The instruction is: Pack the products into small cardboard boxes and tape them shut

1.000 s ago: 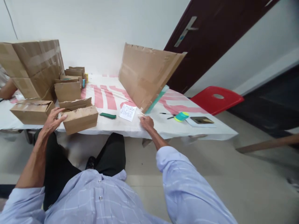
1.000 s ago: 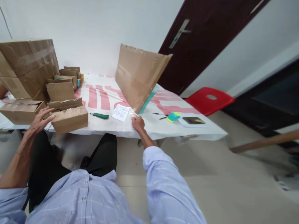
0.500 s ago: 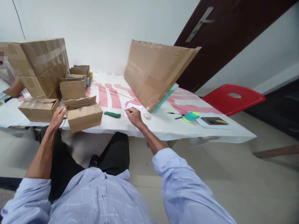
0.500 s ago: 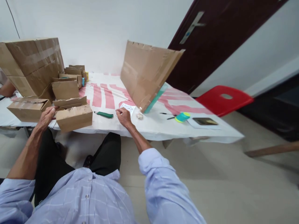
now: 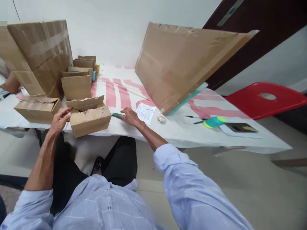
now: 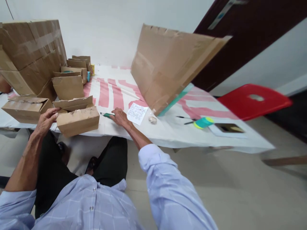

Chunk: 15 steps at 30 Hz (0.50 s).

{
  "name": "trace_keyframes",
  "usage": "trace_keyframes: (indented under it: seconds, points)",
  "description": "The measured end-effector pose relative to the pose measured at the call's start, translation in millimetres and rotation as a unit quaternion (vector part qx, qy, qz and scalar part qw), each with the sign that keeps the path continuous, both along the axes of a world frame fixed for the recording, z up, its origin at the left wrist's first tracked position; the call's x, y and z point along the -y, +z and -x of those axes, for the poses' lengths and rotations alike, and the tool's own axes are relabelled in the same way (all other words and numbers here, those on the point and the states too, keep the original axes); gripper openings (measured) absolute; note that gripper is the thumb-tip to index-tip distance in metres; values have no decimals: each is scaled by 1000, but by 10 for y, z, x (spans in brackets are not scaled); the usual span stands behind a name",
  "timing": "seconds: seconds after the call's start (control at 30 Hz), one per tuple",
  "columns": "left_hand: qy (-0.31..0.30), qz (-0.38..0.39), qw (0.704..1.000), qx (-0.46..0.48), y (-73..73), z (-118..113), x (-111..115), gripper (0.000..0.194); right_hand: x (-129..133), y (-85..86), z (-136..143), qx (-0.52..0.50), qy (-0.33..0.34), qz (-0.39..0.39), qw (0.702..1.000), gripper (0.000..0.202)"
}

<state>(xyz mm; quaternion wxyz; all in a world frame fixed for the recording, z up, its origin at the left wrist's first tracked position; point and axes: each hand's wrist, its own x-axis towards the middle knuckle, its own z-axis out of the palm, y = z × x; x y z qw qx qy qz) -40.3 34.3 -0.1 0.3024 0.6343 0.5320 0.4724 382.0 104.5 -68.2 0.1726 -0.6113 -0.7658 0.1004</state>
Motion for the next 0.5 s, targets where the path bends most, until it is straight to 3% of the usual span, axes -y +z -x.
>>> trace_keyframes:
  seconds: [0.17,0.33,0.5]
  points:
    - [-29,-8,999,-39,-25,45,31,68,-47,-102,-51,150,-21,87,985,30]
    - [-74,49,995,-52,114,10,192,93,-43,-172,-62,175,-4,74,982,30]
    - [-109,68,983,-127,179,-23,287,128,1,-215,-63,178,-3,56,982,30]
